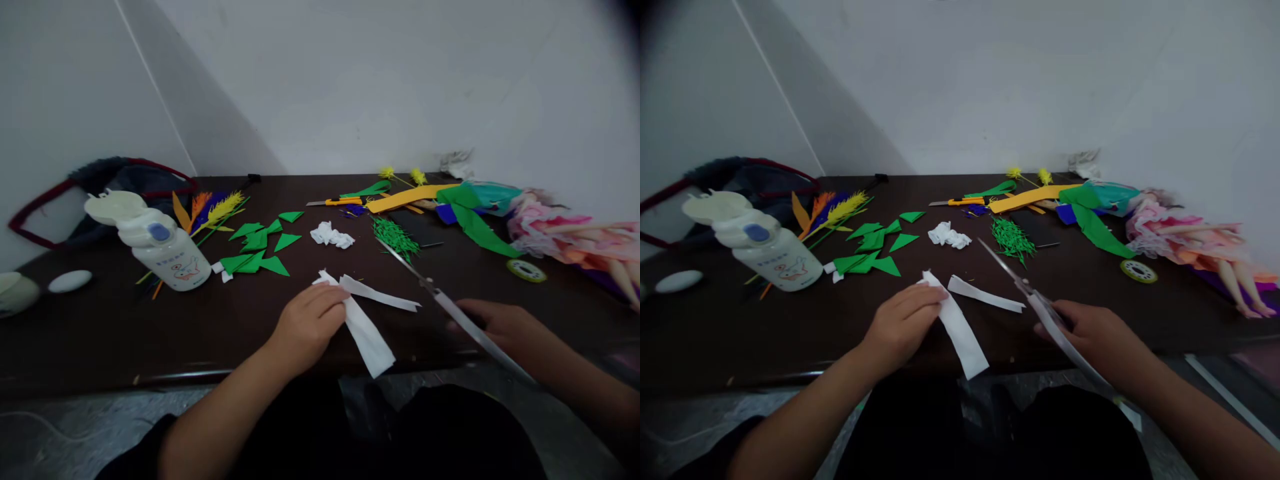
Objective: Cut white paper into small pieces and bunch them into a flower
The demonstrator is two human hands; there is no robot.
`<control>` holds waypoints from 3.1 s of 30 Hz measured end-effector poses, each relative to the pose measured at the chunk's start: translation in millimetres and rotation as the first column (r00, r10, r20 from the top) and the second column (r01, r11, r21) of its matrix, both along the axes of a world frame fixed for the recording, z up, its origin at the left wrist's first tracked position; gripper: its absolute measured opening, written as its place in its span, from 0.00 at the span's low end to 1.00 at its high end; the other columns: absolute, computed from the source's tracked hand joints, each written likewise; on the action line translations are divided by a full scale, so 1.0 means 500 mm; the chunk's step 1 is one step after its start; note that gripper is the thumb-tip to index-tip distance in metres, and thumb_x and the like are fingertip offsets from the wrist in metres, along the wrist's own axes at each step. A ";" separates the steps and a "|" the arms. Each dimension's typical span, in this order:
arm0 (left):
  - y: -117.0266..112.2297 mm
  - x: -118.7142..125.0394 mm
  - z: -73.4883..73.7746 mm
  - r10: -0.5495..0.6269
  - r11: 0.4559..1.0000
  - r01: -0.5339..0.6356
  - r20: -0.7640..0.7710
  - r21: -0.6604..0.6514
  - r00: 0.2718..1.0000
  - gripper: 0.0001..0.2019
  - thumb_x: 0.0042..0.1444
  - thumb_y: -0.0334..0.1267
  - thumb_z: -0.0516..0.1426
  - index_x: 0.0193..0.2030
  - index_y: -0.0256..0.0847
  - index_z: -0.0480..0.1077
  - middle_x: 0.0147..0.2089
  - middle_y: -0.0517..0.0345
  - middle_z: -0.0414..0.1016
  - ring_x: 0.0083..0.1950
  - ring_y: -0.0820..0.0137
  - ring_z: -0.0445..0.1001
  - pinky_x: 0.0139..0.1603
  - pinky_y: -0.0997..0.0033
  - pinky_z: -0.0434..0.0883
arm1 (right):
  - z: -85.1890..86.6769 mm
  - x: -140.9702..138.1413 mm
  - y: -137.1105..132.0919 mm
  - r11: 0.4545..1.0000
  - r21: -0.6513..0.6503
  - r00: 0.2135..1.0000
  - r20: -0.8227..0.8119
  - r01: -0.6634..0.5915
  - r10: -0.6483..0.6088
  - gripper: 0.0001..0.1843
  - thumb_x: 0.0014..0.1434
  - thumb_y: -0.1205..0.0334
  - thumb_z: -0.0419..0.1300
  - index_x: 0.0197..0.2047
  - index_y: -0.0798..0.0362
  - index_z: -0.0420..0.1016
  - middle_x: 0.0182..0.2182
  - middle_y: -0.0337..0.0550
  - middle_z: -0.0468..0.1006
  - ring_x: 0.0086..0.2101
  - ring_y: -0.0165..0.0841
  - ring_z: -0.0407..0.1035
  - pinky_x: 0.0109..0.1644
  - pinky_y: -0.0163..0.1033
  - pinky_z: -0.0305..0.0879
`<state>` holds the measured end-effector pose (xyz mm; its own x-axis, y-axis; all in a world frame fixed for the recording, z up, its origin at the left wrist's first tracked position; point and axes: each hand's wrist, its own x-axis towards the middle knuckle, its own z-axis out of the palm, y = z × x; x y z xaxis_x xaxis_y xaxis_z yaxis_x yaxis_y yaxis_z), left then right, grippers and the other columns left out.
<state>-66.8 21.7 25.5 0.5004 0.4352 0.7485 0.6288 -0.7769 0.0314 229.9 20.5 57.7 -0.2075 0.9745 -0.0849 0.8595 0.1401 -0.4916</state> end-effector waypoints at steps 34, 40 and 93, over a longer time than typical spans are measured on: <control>-0.099 0.067 -0.052 0.008 0.976 -0.076 -0.321 -0.202 0.947 0.09 0.58 0.31 0.47 0.40 0.38 0.67 0.36 0.53 0.70 0.36 0.69 0.64 0.36 0.67 0.65 | -0.092 0.045 0.047 0.747 0.628 0.953 0.301 -0.218 0.025 0.21 0.54 0.59 0.50 0.49 0.59 0.68 0.43 0.53 0.70 0.45 0.41 0.63 0.50 0.46 0.59; -0.068 0.055 -0.010 0.096 0.982 -0.119 -0.154 -0.149 0.983 0.08 0.54 0.27 0.49 0.37 0.38 0.68 0.34 0.54 0.71 0.34 0.70 0.65 0.36 0.67 0.67 | -0.113 -0.081 0.011 0.732 0.482 0.873 0.334 -0.481 0.354 0.28 0.54 0.56 0.52 0.57 0.58 0.58 0.56 0.51 0.60 0.55 0.44 0.52 0.55 0.52 0.53; 0.103 -0.014 -0.002 0.072 0.724 -0.088 -0.052 -0.684 0.996 0.14 0.44 0.33 0.59 0.41 0.41 0.67 0.39 0.58 0.71 0.39 0.70 0.69 0.40 0.70 0.66 | -0.100 -0.171 0.133 0.950 0.221 0.848 -0.437 -0.220 0.298 0.25 0.46 0.64 0.58 0.50 0.53 0.63 0.45 0.47 0.72 0.44 0.36 0.67 0.48 0.43 0.62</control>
